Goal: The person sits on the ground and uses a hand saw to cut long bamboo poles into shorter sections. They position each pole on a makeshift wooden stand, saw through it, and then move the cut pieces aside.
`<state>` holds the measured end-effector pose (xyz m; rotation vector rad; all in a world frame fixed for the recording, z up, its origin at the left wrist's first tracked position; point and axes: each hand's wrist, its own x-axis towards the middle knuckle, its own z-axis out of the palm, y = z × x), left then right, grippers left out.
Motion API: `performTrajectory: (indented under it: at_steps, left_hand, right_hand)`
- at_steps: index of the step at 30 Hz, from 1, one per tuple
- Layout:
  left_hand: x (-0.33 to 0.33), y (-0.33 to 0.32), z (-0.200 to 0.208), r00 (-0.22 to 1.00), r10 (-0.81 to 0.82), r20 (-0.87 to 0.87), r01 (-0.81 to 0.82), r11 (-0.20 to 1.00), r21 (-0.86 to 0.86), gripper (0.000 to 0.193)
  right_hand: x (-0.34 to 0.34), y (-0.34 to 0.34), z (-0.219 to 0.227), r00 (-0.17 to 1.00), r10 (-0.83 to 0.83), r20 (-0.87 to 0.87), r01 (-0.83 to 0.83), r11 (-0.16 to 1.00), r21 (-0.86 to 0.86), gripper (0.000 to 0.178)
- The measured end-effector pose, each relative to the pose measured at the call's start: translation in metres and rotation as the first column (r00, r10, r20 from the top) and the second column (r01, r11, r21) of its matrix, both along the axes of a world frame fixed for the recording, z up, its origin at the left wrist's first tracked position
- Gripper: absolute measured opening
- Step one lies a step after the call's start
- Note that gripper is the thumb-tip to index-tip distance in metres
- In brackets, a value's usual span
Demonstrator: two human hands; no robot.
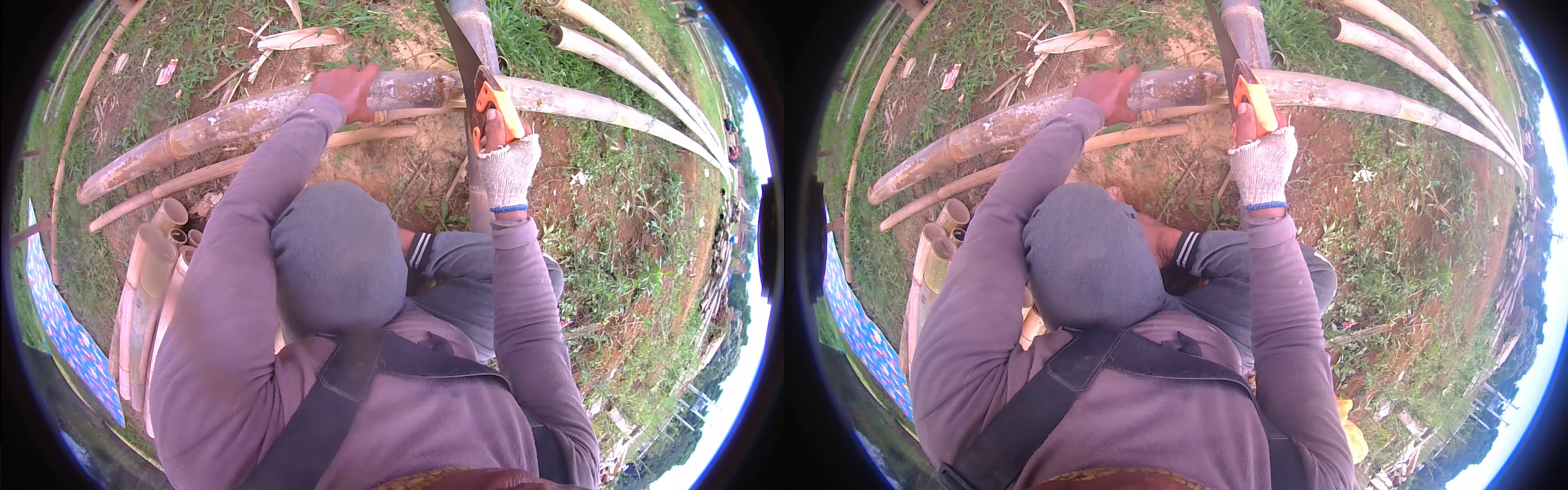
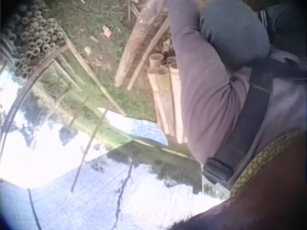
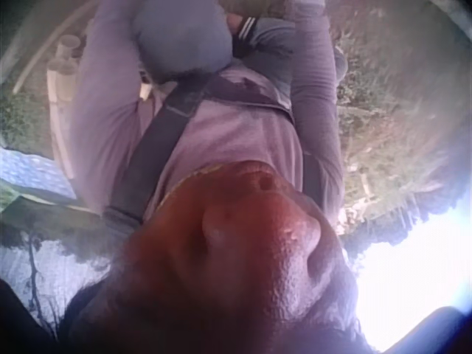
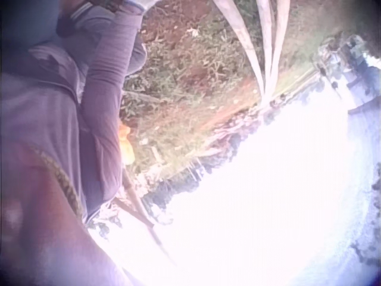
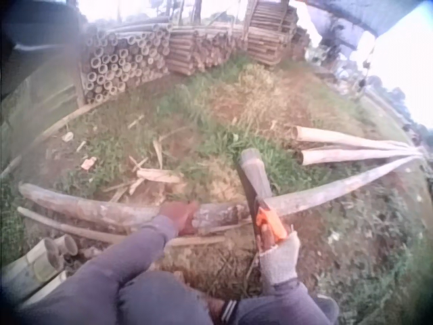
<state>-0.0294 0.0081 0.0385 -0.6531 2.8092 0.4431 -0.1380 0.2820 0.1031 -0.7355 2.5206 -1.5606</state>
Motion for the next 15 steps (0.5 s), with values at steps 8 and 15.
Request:
performTrajectory:
  at_steps: [8, 15]
  left_hand:
    - [0.009, -0.007, -0.007, 0.999, 0.004, -0.045, -0.007, 0.998, -0.061, 0.072]
    - [-0.005, 0.002, 0.000, 1.000, -0.003, 0.026, 0.003, 1.000, -0.001, 0.075]
  right_hand:
    - [0.130, 0.182, 0.011, 0.985, -0.051, 0.166, 0.057, 0.998, -0.032, 0.026]
    - [-0.011, -0.006, 0.008, 1.000, 0.003, 0.025, -0.004, 1.000, 0.017, 0.032]
